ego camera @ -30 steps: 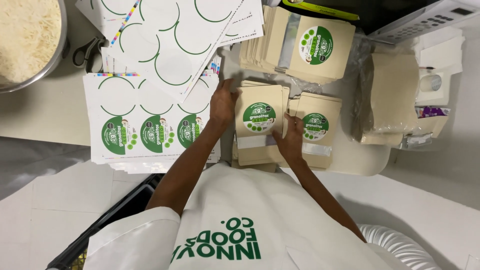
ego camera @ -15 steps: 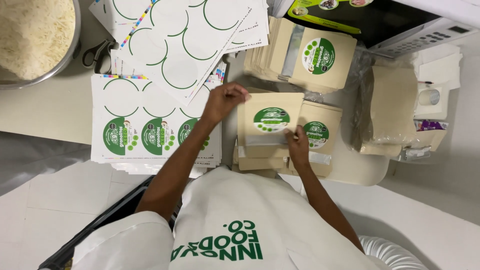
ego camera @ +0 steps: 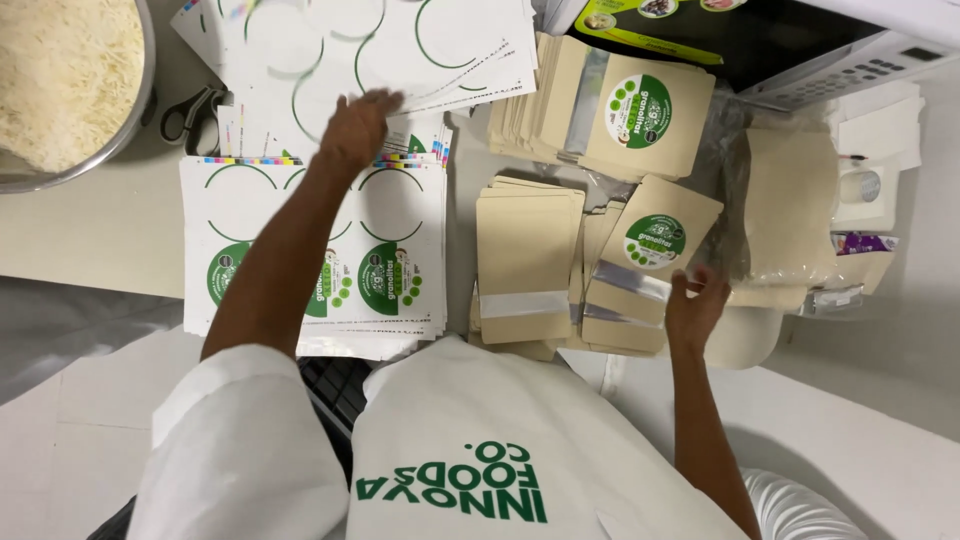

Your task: The person repeatedly peels circular green and white stickers from a sheet and applies them to the front of small beige paper bags. The person handles the sticker sheets and bags by hand, placing each sticker on a bag and stacking the labeled bags on the table.

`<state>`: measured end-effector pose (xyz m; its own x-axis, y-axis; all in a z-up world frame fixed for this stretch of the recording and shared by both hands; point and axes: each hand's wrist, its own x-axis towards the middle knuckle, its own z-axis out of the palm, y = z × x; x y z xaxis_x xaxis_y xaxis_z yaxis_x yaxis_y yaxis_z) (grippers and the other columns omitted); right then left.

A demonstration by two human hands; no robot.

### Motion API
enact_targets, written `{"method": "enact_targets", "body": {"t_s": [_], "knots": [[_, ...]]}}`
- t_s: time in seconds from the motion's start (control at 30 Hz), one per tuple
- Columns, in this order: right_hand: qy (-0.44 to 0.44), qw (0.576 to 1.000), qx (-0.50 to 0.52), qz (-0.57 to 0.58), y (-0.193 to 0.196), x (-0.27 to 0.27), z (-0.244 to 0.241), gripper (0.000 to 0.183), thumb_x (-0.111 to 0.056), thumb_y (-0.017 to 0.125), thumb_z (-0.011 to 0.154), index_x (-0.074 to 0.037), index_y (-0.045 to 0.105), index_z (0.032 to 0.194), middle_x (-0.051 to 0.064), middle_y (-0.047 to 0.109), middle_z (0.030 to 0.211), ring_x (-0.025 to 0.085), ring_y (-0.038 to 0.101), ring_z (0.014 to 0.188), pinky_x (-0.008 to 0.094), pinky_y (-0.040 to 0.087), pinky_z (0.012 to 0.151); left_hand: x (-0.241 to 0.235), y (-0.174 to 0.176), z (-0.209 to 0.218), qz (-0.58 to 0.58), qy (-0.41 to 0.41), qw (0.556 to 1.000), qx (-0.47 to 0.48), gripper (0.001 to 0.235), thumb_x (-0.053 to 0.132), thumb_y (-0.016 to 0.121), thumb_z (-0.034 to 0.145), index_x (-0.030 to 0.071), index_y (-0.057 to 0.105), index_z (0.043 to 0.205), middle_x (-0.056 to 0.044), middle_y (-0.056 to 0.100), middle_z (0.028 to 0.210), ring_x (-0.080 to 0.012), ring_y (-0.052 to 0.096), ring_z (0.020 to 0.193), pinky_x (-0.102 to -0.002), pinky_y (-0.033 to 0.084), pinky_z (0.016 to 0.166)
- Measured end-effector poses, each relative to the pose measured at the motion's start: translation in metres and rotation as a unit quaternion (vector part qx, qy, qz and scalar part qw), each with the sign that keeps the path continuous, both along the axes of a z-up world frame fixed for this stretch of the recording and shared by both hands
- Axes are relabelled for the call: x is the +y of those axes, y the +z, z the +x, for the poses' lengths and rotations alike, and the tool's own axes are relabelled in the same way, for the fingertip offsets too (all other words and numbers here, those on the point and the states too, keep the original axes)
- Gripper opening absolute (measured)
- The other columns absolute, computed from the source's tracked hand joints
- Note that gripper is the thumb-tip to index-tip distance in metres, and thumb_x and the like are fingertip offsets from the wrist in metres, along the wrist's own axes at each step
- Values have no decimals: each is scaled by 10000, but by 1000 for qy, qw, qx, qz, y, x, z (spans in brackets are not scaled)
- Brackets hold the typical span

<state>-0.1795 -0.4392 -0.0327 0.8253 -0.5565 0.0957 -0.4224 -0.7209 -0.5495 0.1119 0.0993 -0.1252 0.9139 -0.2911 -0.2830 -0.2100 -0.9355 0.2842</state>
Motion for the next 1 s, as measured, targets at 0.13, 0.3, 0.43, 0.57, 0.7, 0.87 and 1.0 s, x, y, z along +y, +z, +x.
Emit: {"method": "enact_targets", "body": {"t_s": [0.13, 0.3, 0.43, 0.57, 0.7, 0.87, 1.0], "knots": [[69, 997, -7, 37, 8, 60, 17, 266, -92, 740, 965, -53, 653, 1214, 152, 553, 1132, 312, 668, 965, 370, 566, 729, 15, 25, 0, -22, 22, 999, -37, 531, 233, 567, 1054, 385, 444, 1548, -17, 494, 1561, -230, 443, 1442, -599, 299, 1190], [153, 983, 18, 96, 17, 116, 37, 203, -139, 750, 963, -150, 684, 1155, 52, 530, 1182, 249, 661, 1037, 315, 574, 772, -41, 122, -145, 6, -62, 998, -30, 991, 228, 784, 872, 190, 211, 1679, -180, 267, 1704, -342, 216, 1580, -683, 79, 1221], [188, 972, 38, 133, 33, 143, 41, 158, -87, 698, 979, -92, 679, 1136, 134, 539, 1177, 314, 663, 1039, 360, 569, 804, -52, 144, -241, -2, -129, 980, 151, 1283, 600, 856, 721, 278, 52, 1667, -188, 39, 1719, -497, 57, 1541, -777, 144, 1159], [235, 953, 74, 174, 30, 158, 35, 114, -123, 667, 1019, -114, 692, 1130, 115, 559, 1168, 298, 678, 1039, 352, 565, 799, -44, 128, -273, 21, -145, 974, 172, 1125, 416, 816, 842, 249, 74, 1670, -175, 23, 1721, -487, 18, 1550, -724, 230, 1167], [272, 936, 113, 191, 25, 171, 31, 118, -156, 663, 1015, -116, 693, 1122, 116, 588, 1171, 302, 688, 1056, 362, 568, 822, -40, 140, -297, 21, -164, 974, 154, 1231, 419, 880, 774, 229, 53, 1667, -195, -24, 1719, -473, -22, 1558, -715, 164, 1186], [274, 921, 157, 227, 47, 190, 31, 157, -184, 659, 1004, -115, 702, 1137, 148, 590, 1201, 311, 668, 1100, 384, 544, 880, -23, 122, -327, 72, -213, 970, 89, 1291, 286, 938, 686, 222, 81, 1650, -184, -14, 1717, -393, 46, 1575, -734, 132, 1178], [262, 901, 199, 283, 45, 197, 29, 198, -248, 671, 1007, -129, 720, 1157, 154, 651, 1179, 296, 676, 1122, 402, 544, 911, -4, 32, -351, -42, -169, 983, -64, 298, 458, 528, 990, 251, 675, 1148, 20, 669, 1238, -184, 636, 1217, -592, 291, 1217]]}}
